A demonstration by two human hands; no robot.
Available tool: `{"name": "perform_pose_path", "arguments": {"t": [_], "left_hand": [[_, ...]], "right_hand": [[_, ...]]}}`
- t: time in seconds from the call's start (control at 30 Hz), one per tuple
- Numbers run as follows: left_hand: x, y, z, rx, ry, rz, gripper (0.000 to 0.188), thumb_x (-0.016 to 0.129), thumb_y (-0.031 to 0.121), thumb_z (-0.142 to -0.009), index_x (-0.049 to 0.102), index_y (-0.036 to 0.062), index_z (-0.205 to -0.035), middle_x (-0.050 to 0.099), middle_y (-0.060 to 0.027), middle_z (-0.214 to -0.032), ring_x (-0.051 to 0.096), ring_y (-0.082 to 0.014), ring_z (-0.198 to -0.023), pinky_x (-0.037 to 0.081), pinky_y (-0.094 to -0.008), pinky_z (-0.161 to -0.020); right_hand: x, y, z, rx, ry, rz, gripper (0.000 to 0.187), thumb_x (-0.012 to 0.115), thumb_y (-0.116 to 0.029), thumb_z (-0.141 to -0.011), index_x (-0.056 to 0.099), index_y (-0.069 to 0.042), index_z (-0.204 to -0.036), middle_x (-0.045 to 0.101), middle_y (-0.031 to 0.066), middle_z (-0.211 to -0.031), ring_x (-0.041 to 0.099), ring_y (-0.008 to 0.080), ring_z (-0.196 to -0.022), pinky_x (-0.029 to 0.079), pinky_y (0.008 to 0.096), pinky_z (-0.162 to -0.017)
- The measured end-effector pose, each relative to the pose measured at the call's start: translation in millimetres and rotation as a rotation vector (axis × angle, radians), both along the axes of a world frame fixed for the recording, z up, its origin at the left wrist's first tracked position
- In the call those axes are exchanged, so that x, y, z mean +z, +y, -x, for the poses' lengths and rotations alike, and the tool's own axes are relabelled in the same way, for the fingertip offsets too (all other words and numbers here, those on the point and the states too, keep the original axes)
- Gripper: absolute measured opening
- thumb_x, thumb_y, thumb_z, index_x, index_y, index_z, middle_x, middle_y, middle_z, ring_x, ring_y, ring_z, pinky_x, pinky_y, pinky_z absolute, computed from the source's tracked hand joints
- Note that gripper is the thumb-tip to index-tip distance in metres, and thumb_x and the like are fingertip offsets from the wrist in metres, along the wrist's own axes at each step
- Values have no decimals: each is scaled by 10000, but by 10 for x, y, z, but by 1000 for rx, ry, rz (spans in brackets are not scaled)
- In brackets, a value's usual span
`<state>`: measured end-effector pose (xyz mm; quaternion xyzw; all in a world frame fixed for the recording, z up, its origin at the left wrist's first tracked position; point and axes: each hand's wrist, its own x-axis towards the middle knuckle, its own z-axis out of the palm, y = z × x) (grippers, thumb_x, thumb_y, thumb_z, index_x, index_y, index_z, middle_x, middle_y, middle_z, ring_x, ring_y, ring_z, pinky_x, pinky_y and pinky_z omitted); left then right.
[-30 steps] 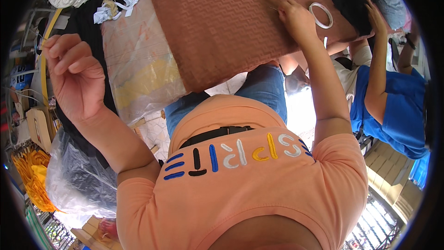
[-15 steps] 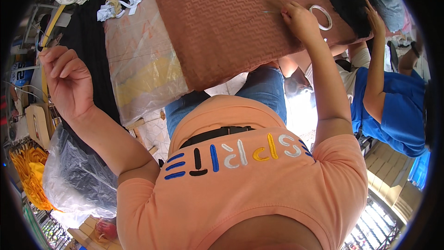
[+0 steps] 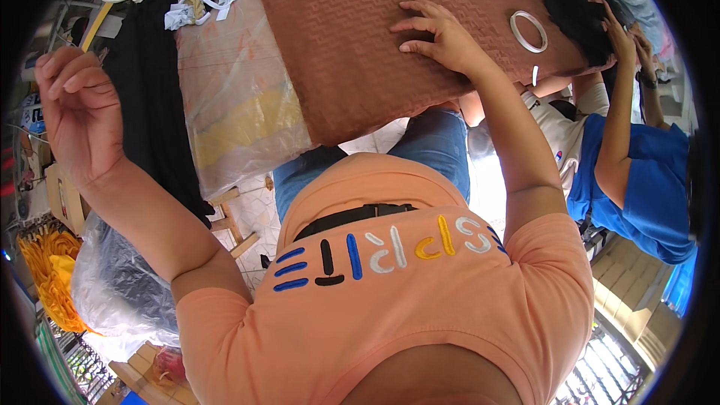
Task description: The person sews labels onto black t-shirts by hand using a needle and thread, then picks up a spool of thread and uses a small tool to work with the thread.
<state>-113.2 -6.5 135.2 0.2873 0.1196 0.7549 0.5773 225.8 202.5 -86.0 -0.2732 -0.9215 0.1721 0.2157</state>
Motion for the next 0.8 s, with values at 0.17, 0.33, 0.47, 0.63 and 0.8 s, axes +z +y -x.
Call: {"name": "perform_pose_path", "arguments": {"t": [0.17,0.33,0.47,0.63,0.8], "left_hand": [[46,-95,283,-10,-225,-38,129,480,-96,-820,476,29,-853,473,-51,-791,449,-141,-648,434,-270,-603],[-139,-260,634,-7,-332,33,52,468,7,-905,482,20,-857,491,-58,-764,424,-96,-531,355,-212,-480],[-312,-293,796,108,-266,65,81,468,76,-945,492,11,-904,515,-61,-788,414,-68,-514,298,-203,-462],[-444,-274,853,166,-203,60,85,469,92,-954,497,13,-941,537,-61,-814,407,-66,-526,293,-199,-472],[-482,-284,860,196,-174,74,74,470,78,-950,496,14,-924,533,-59,-804,406,-74,-530,291,-204,-470]], "right_hand": [[-29,127,-118,3,249,461,157,640,-152,-852,660,-52,-971,640,65,-1058,517,209,-1152,385,327,-981],[323,158,-260,-34,340,747,161,597,-133,-899,655,9,-946,614,7,-746,568,69,-735,455,230,-764],[367,415,-480,-47,232,572,201,588,-148,-908,663,20,-990,603,-2,-755,540,53,-704,444,197,-690],[461,627,-645,-96,263,495,199,589,-141,-903,669,6,-1009,610,-7,-755,531,47,-691,435,198,-688],[565,661,-706,-275,208,352,211,602,-162,-892,678,-26,-1033,612,-23,-725,545,45,-731,427,194,-728]]}}
